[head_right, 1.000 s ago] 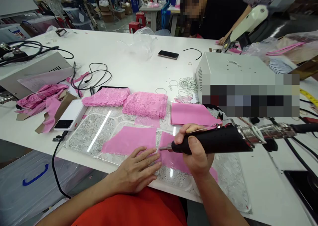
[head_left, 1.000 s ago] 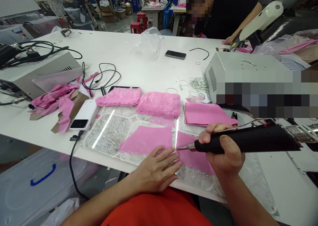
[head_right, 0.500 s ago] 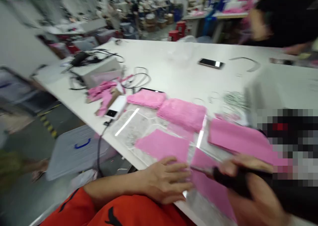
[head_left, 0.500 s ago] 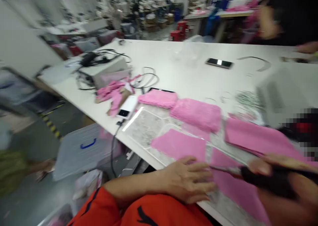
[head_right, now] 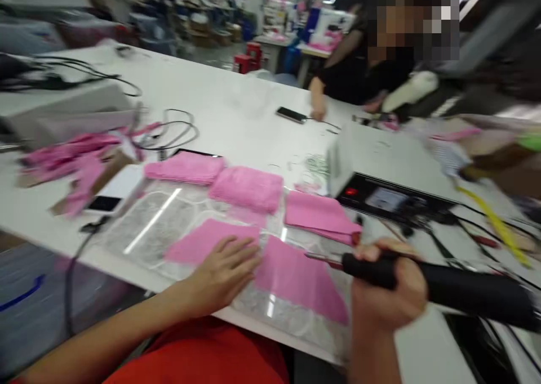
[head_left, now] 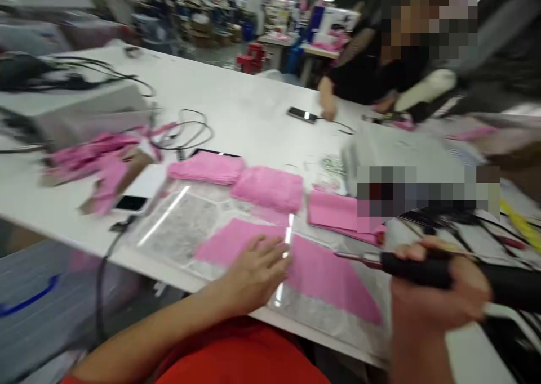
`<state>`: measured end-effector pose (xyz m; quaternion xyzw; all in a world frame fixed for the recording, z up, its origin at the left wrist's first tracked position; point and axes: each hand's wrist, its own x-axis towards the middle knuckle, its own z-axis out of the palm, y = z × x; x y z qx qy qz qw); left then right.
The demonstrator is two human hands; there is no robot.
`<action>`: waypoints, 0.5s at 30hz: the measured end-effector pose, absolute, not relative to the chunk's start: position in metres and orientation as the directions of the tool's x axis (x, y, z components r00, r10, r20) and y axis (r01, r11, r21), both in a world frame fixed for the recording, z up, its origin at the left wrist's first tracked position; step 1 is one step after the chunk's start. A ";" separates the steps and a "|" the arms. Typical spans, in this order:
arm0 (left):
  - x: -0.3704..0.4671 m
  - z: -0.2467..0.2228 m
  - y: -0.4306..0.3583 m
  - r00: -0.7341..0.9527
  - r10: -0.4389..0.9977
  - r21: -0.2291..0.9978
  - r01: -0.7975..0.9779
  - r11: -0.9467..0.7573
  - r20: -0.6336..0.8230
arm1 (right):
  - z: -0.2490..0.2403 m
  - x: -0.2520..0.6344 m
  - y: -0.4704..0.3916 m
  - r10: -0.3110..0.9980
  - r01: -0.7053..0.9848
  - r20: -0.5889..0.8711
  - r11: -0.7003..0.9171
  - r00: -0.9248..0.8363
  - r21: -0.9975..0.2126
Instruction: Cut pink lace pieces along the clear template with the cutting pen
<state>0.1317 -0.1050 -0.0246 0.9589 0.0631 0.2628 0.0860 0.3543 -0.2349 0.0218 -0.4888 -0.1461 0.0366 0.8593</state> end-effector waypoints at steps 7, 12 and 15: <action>0.154 -0.033 -0.093 0.902 0.030 0.113 -0.022 -0.993 0.431 | 0.019 0.364 -0.247 -0.032 0.316 0.340 0.455 0.940 -0.832; 0.159 -0.040 -0.087 0.900 0.020 0.070 -0.012 -0.998 0.436 | 0.013 0.366 -0.248 -0.045 0.355 0.373 0.429 0.927 -0.831; 0.159 -0.044 -0.085 0.901 0.019 0.069 -0.011 -0.998 0.433 | 0.011 0.368 -0.248 -0.063 0.368 0.378 0.423 0.924 -0.828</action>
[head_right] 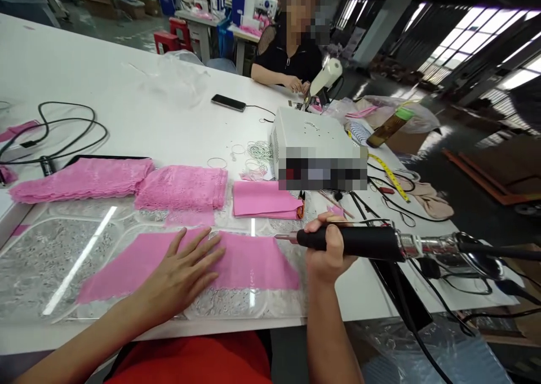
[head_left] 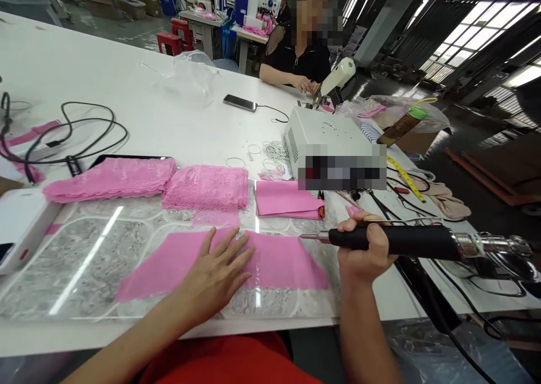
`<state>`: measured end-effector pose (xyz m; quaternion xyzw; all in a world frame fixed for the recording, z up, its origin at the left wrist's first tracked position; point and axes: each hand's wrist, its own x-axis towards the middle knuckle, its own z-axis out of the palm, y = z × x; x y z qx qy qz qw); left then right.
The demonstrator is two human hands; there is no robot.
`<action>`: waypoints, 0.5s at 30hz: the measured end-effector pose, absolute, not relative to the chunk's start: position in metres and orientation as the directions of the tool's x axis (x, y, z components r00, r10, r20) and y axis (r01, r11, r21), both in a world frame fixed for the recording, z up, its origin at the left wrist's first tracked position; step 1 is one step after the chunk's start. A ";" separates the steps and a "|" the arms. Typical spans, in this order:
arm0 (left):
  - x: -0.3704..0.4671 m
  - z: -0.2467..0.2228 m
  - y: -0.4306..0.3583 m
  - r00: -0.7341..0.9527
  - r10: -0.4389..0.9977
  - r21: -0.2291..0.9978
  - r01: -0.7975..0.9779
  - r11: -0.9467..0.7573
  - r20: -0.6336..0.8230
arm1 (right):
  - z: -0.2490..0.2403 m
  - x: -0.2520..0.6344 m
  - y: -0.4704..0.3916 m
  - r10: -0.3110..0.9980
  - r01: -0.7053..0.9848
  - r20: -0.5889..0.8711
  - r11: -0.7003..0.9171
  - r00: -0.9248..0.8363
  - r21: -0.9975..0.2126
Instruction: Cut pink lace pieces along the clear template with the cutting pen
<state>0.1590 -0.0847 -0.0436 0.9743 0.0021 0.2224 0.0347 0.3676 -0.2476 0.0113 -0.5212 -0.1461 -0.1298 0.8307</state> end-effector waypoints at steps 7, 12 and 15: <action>0.163 -0.039 -0.103 0.887 -0.031 0.097 -0.085 -0.992 0.461 | 0.008 0.368 -0.250 -0.026 0.331 0.353 0.421 0.935 -0.845; 0.194 -0.029 -0.130 0.890 -0.228 0.045 -0.267 -0.963 0.396 | 0.008 0.369 -0.254 -0.055 0.320 0.331 0.444 0.942 -0.837; 0.215 -0.034 -0.136 0.916 -0.224 0.054 -0.256 -0.965 0.332 | 0.007 0.369 -0.257 -0.078 0.332 0.334 0.457 0.939 -0.825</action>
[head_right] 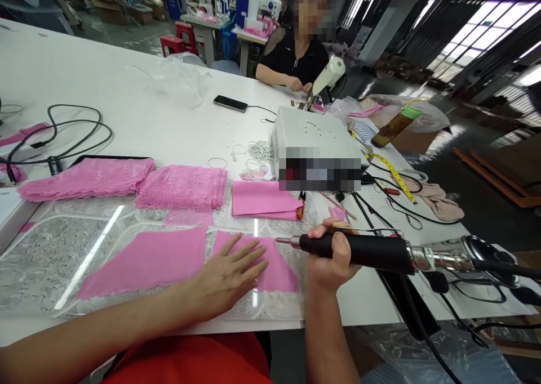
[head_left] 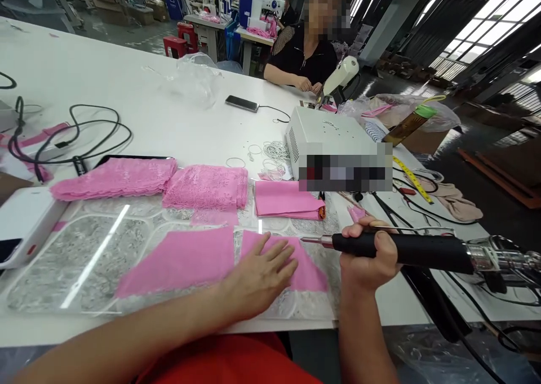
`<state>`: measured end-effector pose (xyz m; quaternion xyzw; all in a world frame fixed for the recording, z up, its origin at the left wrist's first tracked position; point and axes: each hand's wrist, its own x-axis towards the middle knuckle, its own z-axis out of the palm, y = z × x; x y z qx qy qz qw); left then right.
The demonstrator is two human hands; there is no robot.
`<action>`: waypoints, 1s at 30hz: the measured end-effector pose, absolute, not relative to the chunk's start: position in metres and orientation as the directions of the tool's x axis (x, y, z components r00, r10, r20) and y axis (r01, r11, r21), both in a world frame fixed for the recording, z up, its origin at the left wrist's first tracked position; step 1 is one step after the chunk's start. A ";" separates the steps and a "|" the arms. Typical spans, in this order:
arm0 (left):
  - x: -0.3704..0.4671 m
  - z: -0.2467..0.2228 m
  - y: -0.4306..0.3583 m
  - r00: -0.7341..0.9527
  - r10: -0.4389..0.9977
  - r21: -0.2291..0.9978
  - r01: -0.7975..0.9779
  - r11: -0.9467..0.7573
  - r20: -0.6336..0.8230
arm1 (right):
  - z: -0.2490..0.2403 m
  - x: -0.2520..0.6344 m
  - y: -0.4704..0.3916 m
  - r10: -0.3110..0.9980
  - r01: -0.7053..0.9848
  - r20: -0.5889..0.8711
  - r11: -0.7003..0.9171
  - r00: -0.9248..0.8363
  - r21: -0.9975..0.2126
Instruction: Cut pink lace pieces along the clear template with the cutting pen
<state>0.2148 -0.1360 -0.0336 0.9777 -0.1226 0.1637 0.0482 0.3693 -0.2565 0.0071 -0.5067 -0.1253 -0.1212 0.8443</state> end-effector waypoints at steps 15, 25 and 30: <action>0.227 -0.045 -0.135 0.935 -0.173 0.069 -0.203 -0.977 0.309 | 0.005 0.367 -0.256 -0.041 0.306 0.328 0.485 0.944 -0.819; 0.228 -0.042 -0.134 0.934 -0.168 0.103 -0.210 -0.972 0.314 | 0.002 0.368 -0.253 -0.042 0.333 0.355 0.467 0.934 -0.819; 0.229 -0.041 -0.134 0.939 -0.168 0.123 -0.213 -0.969 0.300 | 0.002 0.367 -0.252 -0.021 0.333 0.365 0.460 0.931 -0.823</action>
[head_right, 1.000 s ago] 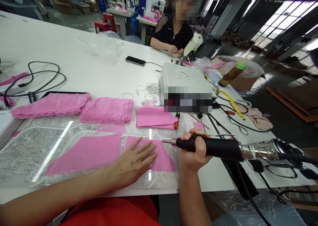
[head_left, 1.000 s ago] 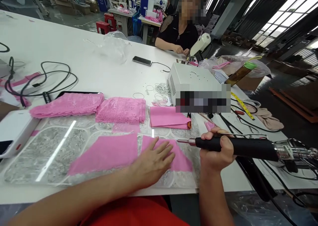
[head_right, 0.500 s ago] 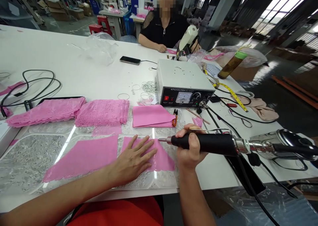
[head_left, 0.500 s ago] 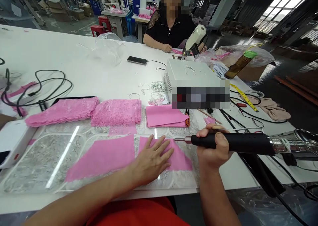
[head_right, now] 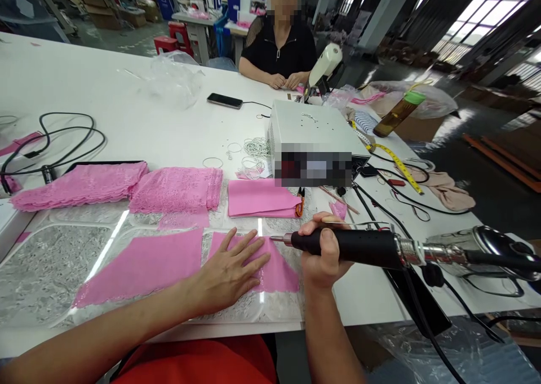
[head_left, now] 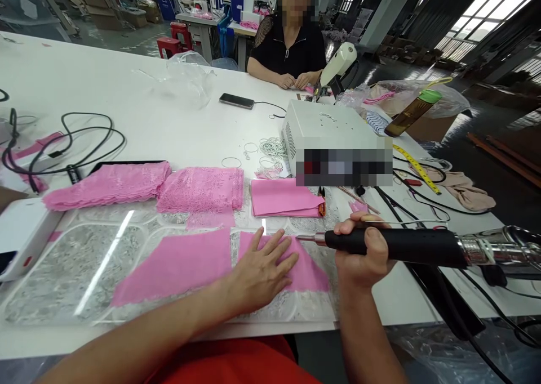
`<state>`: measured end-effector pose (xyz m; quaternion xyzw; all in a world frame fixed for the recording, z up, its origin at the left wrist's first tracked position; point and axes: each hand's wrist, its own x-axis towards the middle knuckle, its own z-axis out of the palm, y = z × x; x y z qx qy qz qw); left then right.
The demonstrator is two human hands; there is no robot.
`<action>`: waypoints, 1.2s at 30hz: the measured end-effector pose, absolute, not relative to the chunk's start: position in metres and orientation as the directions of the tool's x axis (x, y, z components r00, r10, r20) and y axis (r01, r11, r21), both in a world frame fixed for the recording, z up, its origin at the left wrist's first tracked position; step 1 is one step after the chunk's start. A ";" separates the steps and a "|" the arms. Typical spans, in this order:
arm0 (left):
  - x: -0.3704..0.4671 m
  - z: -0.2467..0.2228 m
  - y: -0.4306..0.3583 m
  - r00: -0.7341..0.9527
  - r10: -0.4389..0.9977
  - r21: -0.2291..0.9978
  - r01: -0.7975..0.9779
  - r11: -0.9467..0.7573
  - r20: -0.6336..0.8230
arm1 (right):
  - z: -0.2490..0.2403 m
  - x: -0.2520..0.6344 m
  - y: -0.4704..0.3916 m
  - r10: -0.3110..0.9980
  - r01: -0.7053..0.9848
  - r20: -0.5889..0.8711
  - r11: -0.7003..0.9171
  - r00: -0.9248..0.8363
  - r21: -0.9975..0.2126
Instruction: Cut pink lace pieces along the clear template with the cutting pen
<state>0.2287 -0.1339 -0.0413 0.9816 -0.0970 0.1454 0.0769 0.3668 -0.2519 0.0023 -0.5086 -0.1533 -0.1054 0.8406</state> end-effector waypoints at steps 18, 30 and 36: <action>0.216 -0.032 -0.126 0.951 -0.156 0.105 -0.189 -0.976 0.268 | 0.004 0.366 -0.252 -0.045 0.342 0.365 0.474 0.930 -0.811; 0.161 -0.036 -0.093 0.941 0.020 0.131 -0.026 -0.991 0.337 | 0.002 0.355 -0.240 0.118 0.266 0.361 0.477 0.925 -0.838; 0.161 -0.042 -0.095 0.935 0.048 0.150 -0.005 -0.989 0.350 | 0.001 0.355 -0.241 0.138 0.296 0.396 0.459 0.908 -0.838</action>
